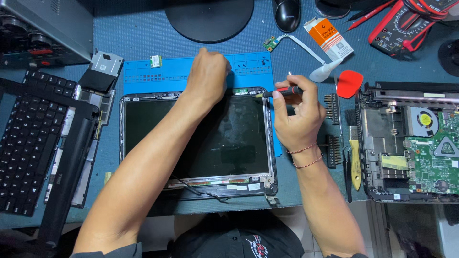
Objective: The person removes the black plastic bezel from a laptop screen, then uses a screwdriver to unscrew and remove small metal brackets from the screen corners. The bezel is set aside and the brackets are placed on the workbench.
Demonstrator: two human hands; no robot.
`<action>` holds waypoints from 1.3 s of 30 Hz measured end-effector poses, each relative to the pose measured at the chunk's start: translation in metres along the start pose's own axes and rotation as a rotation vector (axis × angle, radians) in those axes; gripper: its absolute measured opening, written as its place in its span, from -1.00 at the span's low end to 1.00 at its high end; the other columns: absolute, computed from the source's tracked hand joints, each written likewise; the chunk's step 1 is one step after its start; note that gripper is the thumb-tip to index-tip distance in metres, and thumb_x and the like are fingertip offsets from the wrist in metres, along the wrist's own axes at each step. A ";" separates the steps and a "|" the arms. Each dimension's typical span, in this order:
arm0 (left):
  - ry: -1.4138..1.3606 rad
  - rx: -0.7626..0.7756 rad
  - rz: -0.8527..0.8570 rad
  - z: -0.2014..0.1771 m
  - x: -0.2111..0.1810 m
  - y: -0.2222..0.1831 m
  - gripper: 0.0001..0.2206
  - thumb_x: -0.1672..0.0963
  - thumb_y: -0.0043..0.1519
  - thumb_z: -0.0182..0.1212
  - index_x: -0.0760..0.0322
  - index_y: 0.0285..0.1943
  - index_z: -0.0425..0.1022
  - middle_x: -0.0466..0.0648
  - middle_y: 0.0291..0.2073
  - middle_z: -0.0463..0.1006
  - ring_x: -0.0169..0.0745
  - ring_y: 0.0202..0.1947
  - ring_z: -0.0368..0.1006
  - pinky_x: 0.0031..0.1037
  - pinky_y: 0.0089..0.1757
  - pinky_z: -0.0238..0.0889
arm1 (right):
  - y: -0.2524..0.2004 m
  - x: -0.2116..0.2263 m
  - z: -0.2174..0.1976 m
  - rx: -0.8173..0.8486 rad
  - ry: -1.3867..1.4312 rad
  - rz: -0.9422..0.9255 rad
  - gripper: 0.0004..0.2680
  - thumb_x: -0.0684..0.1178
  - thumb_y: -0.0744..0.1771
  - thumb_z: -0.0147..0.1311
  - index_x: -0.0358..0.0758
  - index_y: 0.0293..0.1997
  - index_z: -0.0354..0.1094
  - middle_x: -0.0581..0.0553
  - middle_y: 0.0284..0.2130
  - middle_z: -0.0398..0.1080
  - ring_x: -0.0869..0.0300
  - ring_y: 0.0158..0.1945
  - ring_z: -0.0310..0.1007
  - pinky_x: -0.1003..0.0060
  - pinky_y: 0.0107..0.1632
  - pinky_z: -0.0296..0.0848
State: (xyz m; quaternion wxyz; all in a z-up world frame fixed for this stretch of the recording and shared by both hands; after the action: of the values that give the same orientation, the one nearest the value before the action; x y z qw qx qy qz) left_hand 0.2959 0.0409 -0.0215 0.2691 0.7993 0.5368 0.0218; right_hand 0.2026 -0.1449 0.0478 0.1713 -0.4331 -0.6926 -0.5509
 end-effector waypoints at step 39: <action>-0.121 -0.203 0.089 -0.071 -0.182 -0.199 -0.82 0.04 0.19 0.15 0.21 -0.23 0.50 -0.02 -0.33 0.44 -0.06 -0.29 0.34 -0.31 -0.25 0.09 | -0.088 0.095 -0.033 0.424 -0.145 -0.206 -0.93 -0.27 0.24 0.15 -0.32 -0.29 0.39 -0.14 -0.52 0.45 0.01 -0.47 0.49 0.21 -0.40 0.50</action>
State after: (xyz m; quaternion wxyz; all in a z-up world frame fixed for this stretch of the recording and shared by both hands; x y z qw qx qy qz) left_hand 0.0279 -0.0329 -0.0054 0.3793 0.7910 0.4784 0.0397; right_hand 0.0719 -0.1371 0.0727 0.1512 -0.3532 -0.8435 -0.3755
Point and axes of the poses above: each hand's wrist, its own y-axis towards the middle knuckle, its own z-axis out of the palm, x = y × z, the point moved 8 cm from there along y, towards the middle knuckle
